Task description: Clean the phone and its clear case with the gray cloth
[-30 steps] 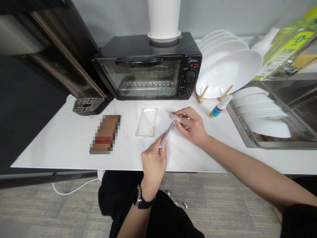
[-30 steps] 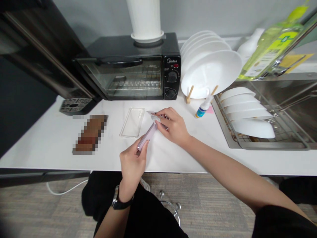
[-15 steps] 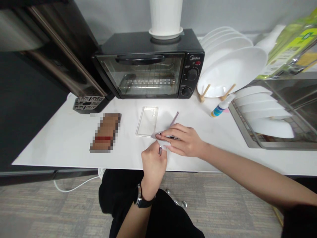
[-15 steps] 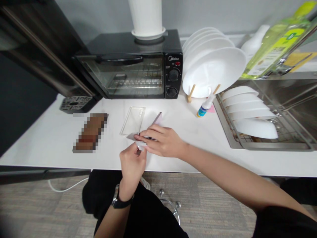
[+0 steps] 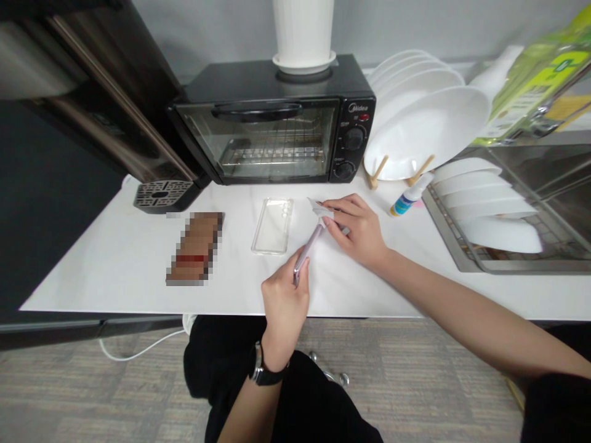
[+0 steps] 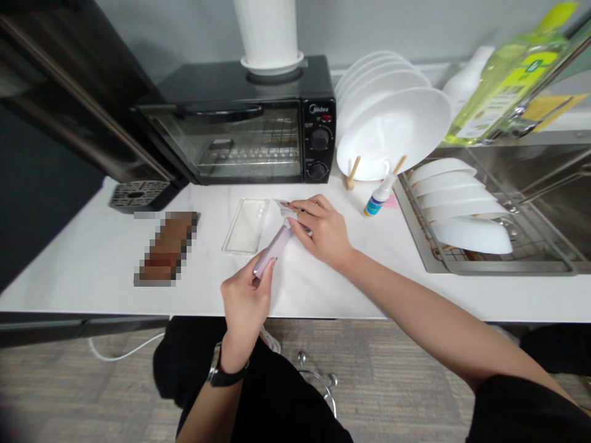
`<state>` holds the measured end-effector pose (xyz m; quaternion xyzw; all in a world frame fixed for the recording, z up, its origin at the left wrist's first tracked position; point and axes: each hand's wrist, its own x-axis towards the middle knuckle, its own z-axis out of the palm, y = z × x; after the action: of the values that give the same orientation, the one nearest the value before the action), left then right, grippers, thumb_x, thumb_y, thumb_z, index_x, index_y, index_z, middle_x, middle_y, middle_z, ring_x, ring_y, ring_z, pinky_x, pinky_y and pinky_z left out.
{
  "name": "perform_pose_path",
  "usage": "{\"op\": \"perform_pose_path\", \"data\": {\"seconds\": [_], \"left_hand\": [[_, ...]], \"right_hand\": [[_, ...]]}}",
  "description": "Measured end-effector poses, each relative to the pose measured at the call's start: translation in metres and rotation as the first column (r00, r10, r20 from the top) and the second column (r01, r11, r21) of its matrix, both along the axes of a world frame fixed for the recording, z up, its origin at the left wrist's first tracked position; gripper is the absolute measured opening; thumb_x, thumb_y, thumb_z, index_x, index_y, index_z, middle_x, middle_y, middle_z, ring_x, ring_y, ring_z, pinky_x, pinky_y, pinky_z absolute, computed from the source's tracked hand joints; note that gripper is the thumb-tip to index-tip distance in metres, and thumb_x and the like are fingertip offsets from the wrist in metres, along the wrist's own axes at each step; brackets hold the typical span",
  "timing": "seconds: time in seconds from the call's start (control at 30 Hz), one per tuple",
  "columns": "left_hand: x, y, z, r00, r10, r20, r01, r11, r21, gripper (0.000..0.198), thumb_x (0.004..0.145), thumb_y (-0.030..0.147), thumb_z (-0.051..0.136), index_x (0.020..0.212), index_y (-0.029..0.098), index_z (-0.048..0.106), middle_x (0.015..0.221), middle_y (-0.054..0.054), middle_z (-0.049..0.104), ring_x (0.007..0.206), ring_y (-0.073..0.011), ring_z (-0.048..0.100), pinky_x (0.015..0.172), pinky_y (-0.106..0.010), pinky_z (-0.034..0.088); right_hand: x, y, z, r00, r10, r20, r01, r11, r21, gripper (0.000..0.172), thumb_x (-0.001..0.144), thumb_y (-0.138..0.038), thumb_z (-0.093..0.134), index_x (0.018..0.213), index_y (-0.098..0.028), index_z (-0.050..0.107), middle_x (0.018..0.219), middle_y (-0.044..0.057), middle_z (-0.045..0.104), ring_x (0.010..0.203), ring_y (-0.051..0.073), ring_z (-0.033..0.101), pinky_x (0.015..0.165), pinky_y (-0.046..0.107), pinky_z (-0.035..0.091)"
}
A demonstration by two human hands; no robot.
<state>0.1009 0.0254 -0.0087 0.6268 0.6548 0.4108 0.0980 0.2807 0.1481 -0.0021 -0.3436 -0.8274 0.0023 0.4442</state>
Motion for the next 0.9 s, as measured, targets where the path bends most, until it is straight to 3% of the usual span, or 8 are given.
{"op": "perform_pose_path", "data": {"seconds": [0.1,0.2,0.33,0.43,0.57,0.67,0.77,0.9], "left_hand": [[0.001,0.000,0.002,1.000,-0.003,0.004,0.003,1.000,0.011,0.030,0.103,0.029,0.063,0.125,0.019,0.080,0.077,-0.004,0.079,0.060,-0.0143,0.068,0.068,-0.023,0.052],[0.001,0.001,0.001,1.000,-0.011,-0.003,0.011,1.000,0.027,0.028,0.103,0.028,0.061,0.121,0.019,0.080,0.081,-0.005,0.080,0.062,-0.0146,0.068,0.066,-0.024,0.050],[-0.003,0.001,-0.007,0.989,0.040,-0.139,-0.036,0.999,0.028,0.023,0.086,0.011,0.061,0.065,0.017,0.069,0.057,-0.004,0.066,0.048,-0.0152,0.058,0.053,-0.028,0.038],[-0.004,0.000,-0.013,0.975,0.076,-0.207,-0.072,0.997,0.025,0.030,0.075,0.007,0.061,0.050,0.021,0.051,0.046,-0.002,0.054,0.043,-0.0151,0.050,0.050,-0.030,0.031],[-0.003,0.000,-0.009,0.988,0.046,-0.145,-0.041,0.998,0.040,0.025,0.086,0.011,0.059,0.063,0.019,0.062,0.054,-0.001,0.060,0.047,-0.0144,0.052,0.054,-0.028,0.036],[0.000,0.000,-0.002,0.998,-0.009,-0.060,0.010,1.000,0.027,0.021,0.100,0.022,0.059,0.093,0.017,0.079,0.065,-0.002,0.069,0.052,-0.0138,0.057,0.060,-0.026,0.043],[0.001,0.000,0.002,1.000,-0.018,0.011,0.018,1.000,-0.008,0.031,0.104,0.032,0.060,0.124,0.019,0.079,0.076,-0.003,0.077,0.058,-0.0145,0.063,0.066,-0.024,0.049],[0.001,-0.001,0.005,0.999,-0.008,0.035,0.011,0.997,-0.072,0.034,0.105,0.034,0.059,0.126,0.018,0.080,0.079,-0.005,0.078,0.061,-0.0164,0.067,0.069,-0.026,0.051]], "right_hand": [[-0.003,-0.010,0.002,1.000,-0.008,0.016,0.008,1.000,0.007,0.028,0.104,-0.028,0.060,0.125,-0.027,0.080,0.123,0.003,0.082,0.100,0.027,0.065,0.086,0.048,0.062],[-0.009,-0.027,0.002,0.995,0.093,0.048,-0.095,0.995,0.037,0.038,0.103,-0.025,0.062,0.139,-0.029,0.072,0.131,0.001,0.080,0.105,0.026,0.068,0.088,0.046,0.064],[-0.017,-0.046,0.001,0.927,0.324,0.190,-0.350,0.928,0.126,0.052,0.103,-0.022,0.059,0.155,-0.021,0.056,0.141,0.003,0.074,0.112,0.021,0.074,0.095,0.041,0.066],[-0.017,-0.050,-0.001,0.894,0.369,0.256,-0.410,0.903,0.129,0.055,0.103,-0.021,0.059,0.157,-0.019,0.052,0.143,0.003,0.072,0.114,0.019,0.076,0.098,0.036,0.066],[-0.013,-0.042,-0.004,0.911,0.357,0.206,-0.387,0.913,0.127,0.057,0.102,-0.022,0.062,0.158,-0.025,0.051,0.140,0.001,0.074,0.112,0.020,0.077,0.095,0.038,0.067],[-0.009,-0.031,-0.006,0.951,0.285,0.117,-0.301,0.942,0.149,0.055,0.101,-0.021,0.063,0.155,-0.028,0.056,0.137,0.000,0.076,0.109,0.022,0.077,0.089,0.041,0.068],[-0.004,-0.017,-0.005,0.990,0.128,0.050,-0.133,0.986,0.099,0.046,0.101,-0.020,0.063,0.146,-0.029,0.066,0.135,0.000,0.077,0.106,0.023,0.075,0.084,0.043,0.068],[0.003,-0.003,-0.003,0.999,-0.023,0.034,0.024,1.000,-0.011,0.036,0.106,-0.024,0.058,0.139,-0.029,0.072,0.138,0.001,0.074,0.100,0.023,0.076,0.085,0.045,0.067]]}}
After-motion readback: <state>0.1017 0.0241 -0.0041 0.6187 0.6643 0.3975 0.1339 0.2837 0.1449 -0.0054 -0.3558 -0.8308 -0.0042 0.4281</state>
